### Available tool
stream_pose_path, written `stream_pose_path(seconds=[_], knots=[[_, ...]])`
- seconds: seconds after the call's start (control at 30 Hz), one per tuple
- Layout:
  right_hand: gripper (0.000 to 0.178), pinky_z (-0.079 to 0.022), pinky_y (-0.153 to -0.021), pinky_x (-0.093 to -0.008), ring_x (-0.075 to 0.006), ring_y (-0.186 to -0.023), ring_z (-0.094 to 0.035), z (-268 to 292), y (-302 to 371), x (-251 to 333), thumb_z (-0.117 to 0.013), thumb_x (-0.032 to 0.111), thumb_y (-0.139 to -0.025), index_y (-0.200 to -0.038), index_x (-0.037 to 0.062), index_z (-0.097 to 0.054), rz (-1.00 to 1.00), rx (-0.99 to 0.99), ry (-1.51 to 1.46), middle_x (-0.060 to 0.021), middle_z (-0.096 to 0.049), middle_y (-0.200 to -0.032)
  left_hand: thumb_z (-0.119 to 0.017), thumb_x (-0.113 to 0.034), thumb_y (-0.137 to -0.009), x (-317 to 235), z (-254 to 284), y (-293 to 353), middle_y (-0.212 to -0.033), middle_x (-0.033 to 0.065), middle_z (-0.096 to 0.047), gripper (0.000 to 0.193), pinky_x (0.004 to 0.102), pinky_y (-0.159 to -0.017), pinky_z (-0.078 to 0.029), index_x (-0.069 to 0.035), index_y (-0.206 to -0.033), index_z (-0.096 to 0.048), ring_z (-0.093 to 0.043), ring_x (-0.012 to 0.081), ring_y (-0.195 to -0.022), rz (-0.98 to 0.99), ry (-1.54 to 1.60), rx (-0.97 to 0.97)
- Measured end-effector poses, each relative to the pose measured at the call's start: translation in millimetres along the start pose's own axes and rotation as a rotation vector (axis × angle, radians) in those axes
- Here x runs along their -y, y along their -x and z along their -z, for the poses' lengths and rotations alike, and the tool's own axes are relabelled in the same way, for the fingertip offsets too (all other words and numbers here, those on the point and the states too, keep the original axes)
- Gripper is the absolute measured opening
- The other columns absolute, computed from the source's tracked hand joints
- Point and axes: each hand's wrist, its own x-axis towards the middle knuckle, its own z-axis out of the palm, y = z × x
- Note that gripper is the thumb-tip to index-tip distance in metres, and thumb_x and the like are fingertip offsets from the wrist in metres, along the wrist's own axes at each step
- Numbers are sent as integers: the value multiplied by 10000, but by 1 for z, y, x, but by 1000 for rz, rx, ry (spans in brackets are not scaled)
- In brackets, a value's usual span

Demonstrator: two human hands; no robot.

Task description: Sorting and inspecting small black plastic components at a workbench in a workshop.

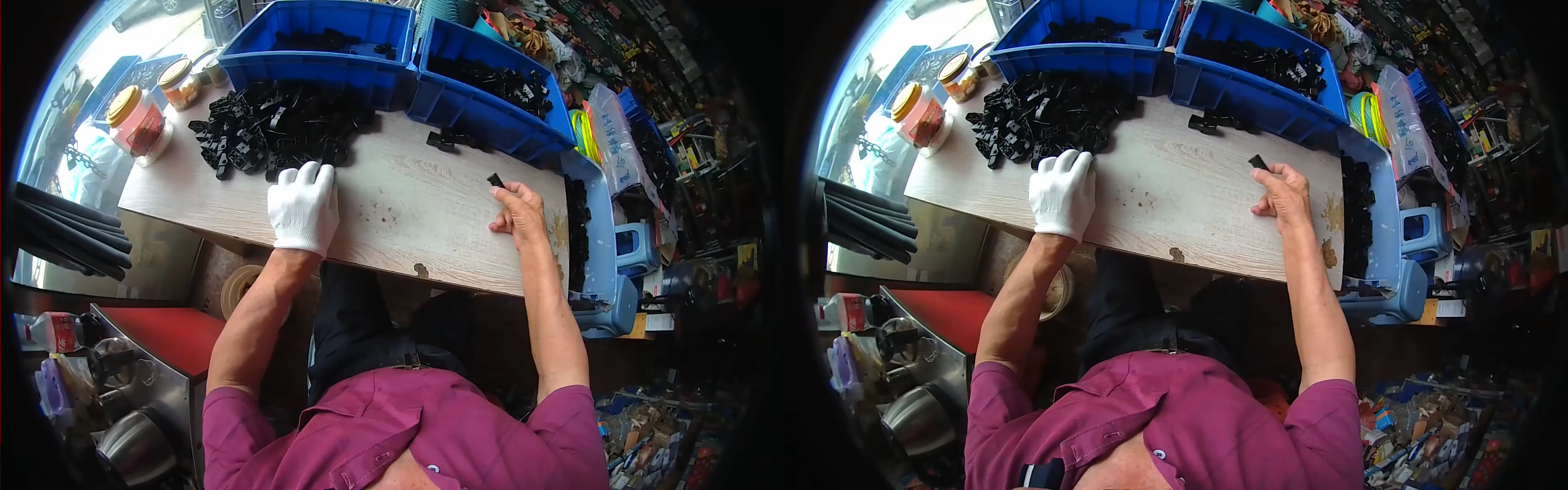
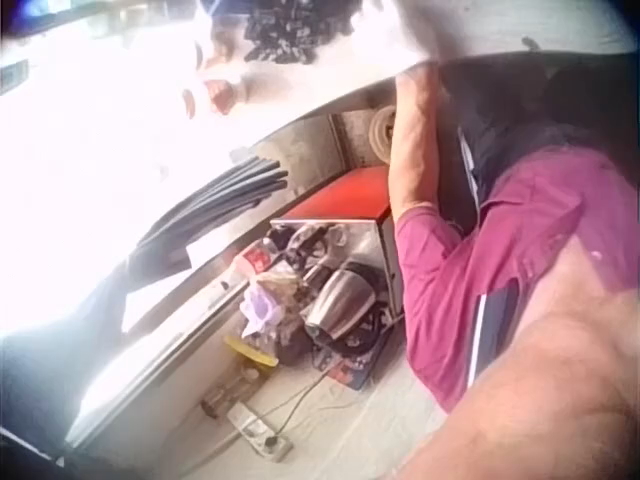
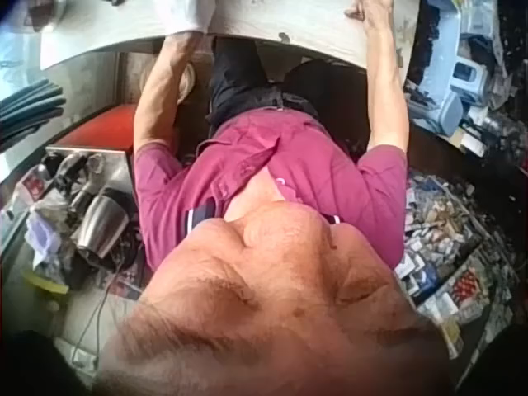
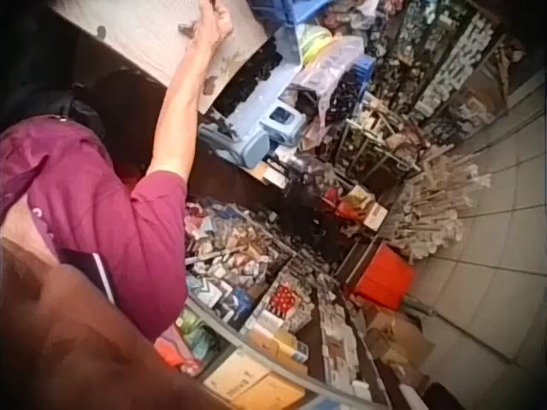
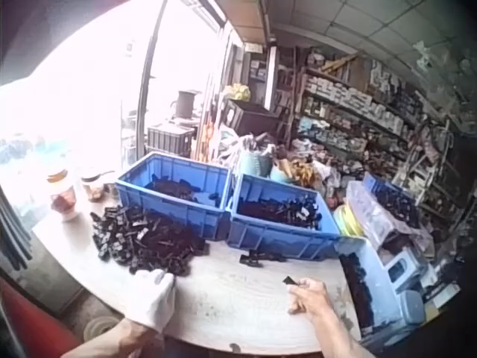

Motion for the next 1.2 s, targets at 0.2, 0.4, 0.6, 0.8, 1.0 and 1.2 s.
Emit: stream_pose_path(seconds=[0.2, 0.4, 0.6, 0.8, 1.0, 1.2], knots=[[353, -627, -594, -481, -187, -504, -547, 107, -32, 5, -821, 219, -833, -1121, 94, -659, 57, -578, -237, -25, -451, -543, -620, -19, -763, -5, -18, 2, -964, 71, -649, 223, 414, -753, -517, -92, -972, -640, -625, 303, -925, -258, 242, -35], [392, -623, -580, -435, -193, -546, -558, 101, -41, 0, -801, 222, -853, -1191, 93, -651, 40, -624, -120, -45, -492, -638, -603, 48, -775, -29, -12, -5, -1125, 137, -661, 435, 450, -887, -530, -39, -1200, -629, -615, 368, -1087, -377, 466, 72], [512, -582, -500, -340, -157, -437, -566, 17, -47, 12, -800, 171, -844, -1295, 9, -620, 134, -287, 92, -116, -663, -753, -622, 18, -790, -28, -22, -7, -968, 133, -658, 297, 432, -811, -531, -26, -1083, -624, -622, 338, -965, -347, 466, -3], [545, -559, -452, -323, -124, -449, -508, -29, -67, 23, -791, 163, -837, -1350, 61, -638, 212, -256, 374, -94, -657, -760, -646, -26, -821, -29, -21, -11, -835, 99, -646, 114, 423, -729, -527, -48, -926, -610, -633, 314, -857, -313, 467, -75], [471, -609, -482, -343, -252, -714, -728, -49, -78, 29, -787, 230, -803, -1253, 104, -724, 274, -290, 649, -155, -751, -1065, -655, -48, -839, -32, -19, -12, -811, 79, -646, 65, 410, -719, -514, -70, -879, -609, -638, 288, -831, -312, 427, -52], [391, -524, -409, -315, -177, -485, -612, -50, -85, 22, -805, 228, -813, -1181, 107, -759, 349, -335, 711, -116, -737, -890, -664, -60, -846, -34, -25, -18, -800, 68, -654, 83, 409, -708, -506, -78, -902, -605, -642, 281, -817, -307, 386, -26]])
